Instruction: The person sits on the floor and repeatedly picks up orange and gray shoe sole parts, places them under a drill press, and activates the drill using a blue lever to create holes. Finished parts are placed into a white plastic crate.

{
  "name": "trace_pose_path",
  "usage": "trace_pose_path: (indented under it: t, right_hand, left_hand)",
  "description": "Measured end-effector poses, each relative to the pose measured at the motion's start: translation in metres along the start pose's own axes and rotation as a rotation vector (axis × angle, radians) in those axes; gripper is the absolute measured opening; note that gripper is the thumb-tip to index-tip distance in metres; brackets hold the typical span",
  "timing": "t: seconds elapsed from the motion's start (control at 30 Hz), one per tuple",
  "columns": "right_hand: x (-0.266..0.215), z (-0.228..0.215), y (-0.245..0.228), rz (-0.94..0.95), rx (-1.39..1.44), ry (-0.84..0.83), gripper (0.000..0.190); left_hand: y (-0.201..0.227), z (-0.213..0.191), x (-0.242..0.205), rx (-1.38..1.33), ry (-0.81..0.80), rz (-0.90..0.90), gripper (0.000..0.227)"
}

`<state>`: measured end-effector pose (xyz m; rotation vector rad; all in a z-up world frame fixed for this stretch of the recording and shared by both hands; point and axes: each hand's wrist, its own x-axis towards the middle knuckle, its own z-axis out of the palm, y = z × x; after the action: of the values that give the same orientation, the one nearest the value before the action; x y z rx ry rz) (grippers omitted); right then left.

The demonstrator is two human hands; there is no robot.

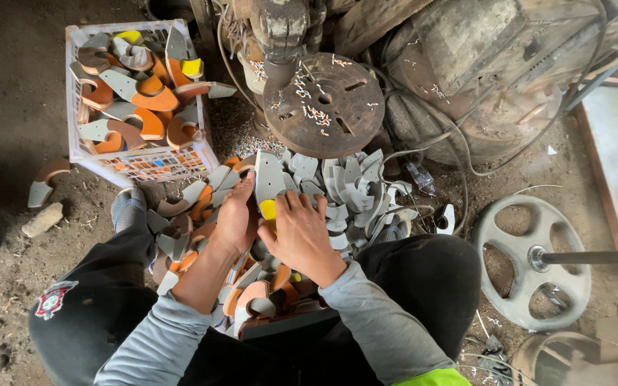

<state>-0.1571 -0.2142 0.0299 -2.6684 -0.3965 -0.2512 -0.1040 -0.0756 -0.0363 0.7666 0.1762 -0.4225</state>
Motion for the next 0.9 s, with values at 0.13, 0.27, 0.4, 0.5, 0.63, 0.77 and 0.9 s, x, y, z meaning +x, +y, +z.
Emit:
trace_pose_path:
  t: [0.13,0.27,0.4,0.5,0.63,0.77,0.9]
  right_hand:
    - [-0.001,0.003,0.001,0.024,0.008,-0.036,0.043]
    - [-0.007,0.021,0.021,0.126,0.008,-0.069,0.041]
    - [-0.017,0.062,0.074,0.263,-0.049,-0.145,0.049]
    - [-0.027,0.105,0.119,0.501,0.054,-0.374,0.047]
    - [-0.032,0.127,0.156,0.526,-0.031,-0.365,0.052]
    - [0.034,0.038,0.183,0.580,0.204,-0.154,0.033]
    - [0.142,-0.128,0.170,0.322,0.801,0.572,0.018]
  left_hand:
    - [-0.010,-0.018,0.009,0.028,0.022,0.029,0.034]
    - [-0.003,-0.034,0.024,0.158,0.306,-0.008,0.034]
    - [0.026,-0.042,0.029,0.250,0.433,-0.132,0.040]
    - [0.035,-0.036,0.027,0.288,0.232,-0.113,0.042]
    - [0.048,-0.021,0.019,0.429,-0.060,-0.151,0.046]
    - [0.053,-0.008,0.023,0.677,-0.129,-0.117,0.039]
    - [0.056,-0.011,0.053,0.783,-0.130,-0.113,0.031]
